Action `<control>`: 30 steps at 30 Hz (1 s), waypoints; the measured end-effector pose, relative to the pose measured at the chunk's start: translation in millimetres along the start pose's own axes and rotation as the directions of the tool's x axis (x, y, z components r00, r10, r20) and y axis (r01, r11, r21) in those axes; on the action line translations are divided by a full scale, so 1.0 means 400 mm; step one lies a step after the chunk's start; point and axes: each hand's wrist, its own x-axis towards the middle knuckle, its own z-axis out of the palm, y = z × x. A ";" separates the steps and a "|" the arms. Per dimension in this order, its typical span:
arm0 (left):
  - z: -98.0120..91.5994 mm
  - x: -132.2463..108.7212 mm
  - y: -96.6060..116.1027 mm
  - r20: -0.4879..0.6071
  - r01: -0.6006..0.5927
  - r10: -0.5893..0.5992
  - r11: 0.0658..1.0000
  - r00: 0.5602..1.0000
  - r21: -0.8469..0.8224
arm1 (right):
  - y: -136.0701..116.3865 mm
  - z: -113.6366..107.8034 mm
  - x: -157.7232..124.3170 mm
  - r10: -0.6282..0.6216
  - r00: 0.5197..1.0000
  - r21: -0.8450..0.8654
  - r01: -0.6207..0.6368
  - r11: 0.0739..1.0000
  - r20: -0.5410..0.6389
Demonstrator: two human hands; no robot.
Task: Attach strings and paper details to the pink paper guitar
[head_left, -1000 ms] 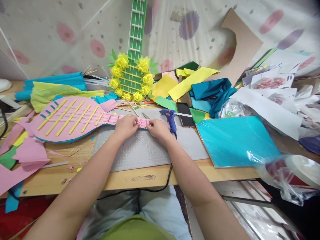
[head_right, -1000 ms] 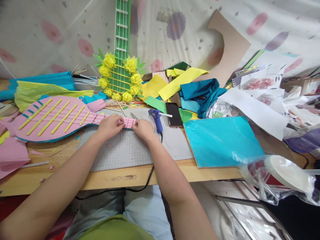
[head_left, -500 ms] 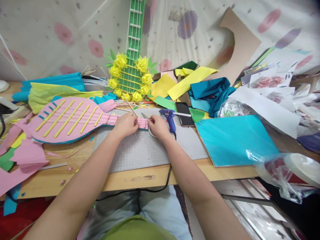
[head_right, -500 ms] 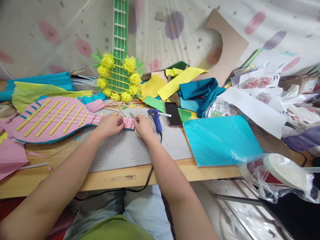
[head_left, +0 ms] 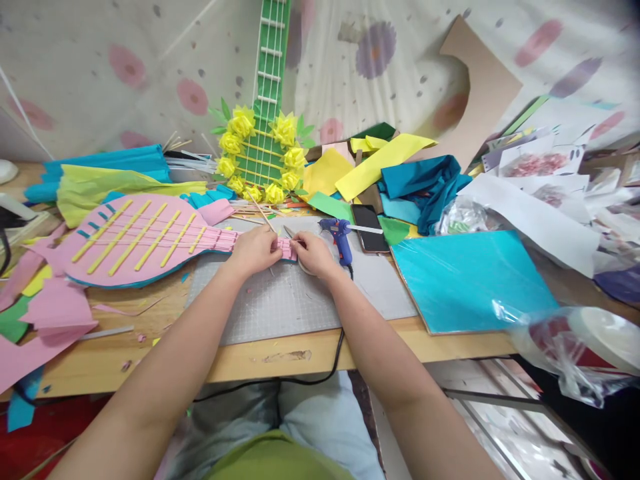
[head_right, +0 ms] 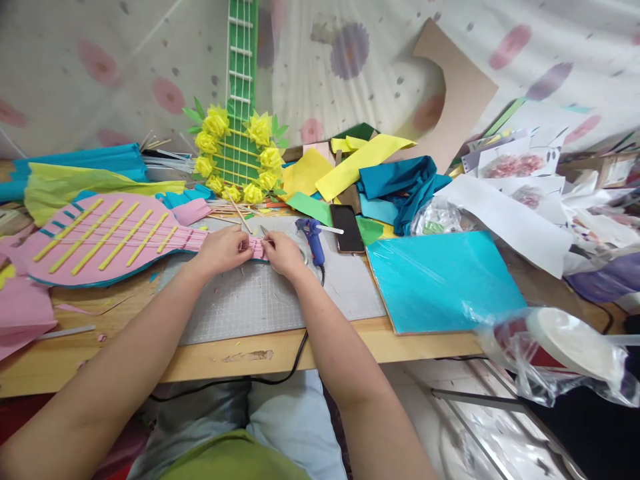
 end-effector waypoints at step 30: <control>0.029 0.000 0.054 -0.128 0.157 -0.165 0.985 0.978 -0.066 | -0.021 0.011 0.011 0.120 0.983 0.591 -0.179 0.787 0.138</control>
